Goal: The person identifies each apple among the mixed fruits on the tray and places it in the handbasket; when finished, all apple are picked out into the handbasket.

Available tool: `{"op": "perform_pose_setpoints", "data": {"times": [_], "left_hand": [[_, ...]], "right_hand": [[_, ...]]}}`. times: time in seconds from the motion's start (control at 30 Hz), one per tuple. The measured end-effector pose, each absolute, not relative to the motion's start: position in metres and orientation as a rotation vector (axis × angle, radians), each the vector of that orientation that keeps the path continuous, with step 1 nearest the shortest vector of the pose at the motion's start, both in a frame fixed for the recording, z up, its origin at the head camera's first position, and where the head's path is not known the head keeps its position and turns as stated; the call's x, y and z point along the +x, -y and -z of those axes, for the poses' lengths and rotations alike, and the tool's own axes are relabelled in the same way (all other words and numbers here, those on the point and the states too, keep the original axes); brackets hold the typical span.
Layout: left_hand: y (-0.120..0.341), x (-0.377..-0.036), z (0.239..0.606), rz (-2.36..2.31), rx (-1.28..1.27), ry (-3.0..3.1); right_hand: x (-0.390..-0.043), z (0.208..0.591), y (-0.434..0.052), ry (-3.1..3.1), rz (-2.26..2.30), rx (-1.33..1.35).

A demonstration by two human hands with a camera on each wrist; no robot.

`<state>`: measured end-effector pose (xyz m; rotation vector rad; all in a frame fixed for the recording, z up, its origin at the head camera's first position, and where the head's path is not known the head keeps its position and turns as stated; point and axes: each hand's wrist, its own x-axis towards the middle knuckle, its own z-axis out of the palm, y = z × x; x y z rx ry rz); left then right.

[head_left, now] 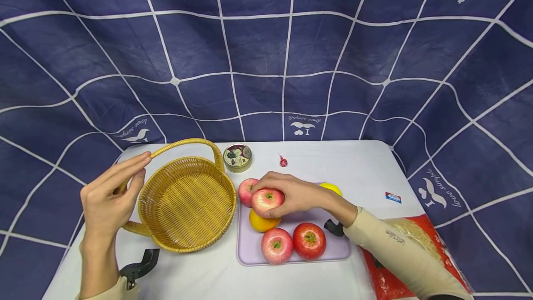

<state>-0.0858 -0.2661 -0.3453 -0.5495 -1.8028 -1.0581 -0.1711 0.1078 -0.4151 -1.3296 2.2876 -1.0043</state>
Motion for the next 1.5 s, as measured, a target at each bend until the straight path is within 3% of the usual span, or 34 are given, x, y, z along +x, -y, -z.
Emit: {"op": "perform_pose_setpoints", "data": {"times": [0.83,1.5], "left_hand": [[0.277,-0.091,0.355,1.068,-0.553,1.803],[0.266,-0.083,0.343,0.986,-0.532,1.861]], "right_hand": [[-0.182,0.406,-0.055,-2.283,0.943,-1.416],[-0.189,0.406,-0.021,-2.288,0.907,-1.441]]}}
